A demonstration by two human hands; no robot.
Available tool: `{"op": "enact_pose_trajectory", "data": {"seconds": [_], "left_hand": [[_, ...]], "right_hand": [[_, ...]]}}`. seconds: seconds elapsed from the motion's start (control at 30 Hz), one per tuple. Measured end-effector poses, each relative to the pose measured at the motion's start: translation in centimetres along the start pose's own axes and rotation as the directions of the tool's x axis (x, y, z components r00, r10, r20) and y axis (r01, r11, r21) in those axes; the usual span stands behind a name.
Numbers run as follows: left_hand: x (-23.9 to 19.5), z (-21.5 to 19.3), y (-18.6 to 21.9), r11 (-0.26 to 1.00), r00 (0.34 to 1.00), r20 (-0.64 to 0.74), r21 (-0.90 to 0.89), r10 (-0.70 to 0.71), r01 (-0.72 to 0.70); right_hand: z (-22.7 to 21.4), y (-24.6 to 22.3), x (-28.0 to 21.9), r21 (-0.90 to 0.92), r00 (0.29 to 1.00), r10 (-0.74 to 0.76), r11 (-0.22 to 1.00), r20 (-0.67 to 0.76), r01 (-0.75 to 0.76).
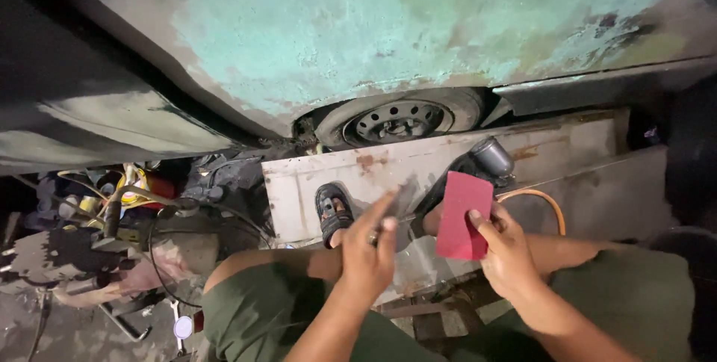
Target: The person uses a red sanding block to sand a light green primer patch on the side of a car. They repeatedly apply the sanding block to the car surface and then rub it against a separate metal plate held in the other hand.
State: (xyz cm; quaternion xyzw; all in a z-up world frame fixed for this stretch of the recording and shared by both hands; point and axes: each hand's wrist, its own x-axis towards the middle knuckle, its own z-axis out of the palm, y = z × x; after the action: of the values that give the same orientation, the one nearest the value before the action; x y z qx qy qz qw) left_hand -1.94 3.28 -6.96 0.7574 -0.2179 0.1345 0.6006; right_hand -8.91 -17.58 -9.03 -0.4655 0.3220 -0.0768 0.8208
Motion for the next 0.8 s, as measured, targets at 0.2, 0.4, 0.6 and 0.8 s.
{"op": "enact_pose_trajectory", "data": {"seconds": [0.2,0.4,0.6,0.8], "left_hand": [[-3.3,2.8,-2.6,0.936,0.890,0.433,0.233,0.144,-0.265],[-3.5,3.8,-2.6,0.960,0.628,0.778,0.172,0.004,-0.219],[-0.7,3.3,-2.4,0.627,0.693,0.357,-0.296,-0.627,0.720],[1.7,2.9,4.0,0.370,0.535,0.252,-0.490,-0.806,0.789]], "right_hand": [[4.6,-5.3,-1.4,0.085,0.983,0.118,0.991,-0.143,-0.106],[4.0,-11.2,-4.0,-0.192,0.861,-0.488,0.839,0.144,0.508],[1.6,-11.8,-3.1,-0.467,0.330,-0.629,-0.059,0.704,0.882],[0.5,-6.1,-1.7,-0.443,0.291,-0.500,-0.216,0.815,0.870]]}}
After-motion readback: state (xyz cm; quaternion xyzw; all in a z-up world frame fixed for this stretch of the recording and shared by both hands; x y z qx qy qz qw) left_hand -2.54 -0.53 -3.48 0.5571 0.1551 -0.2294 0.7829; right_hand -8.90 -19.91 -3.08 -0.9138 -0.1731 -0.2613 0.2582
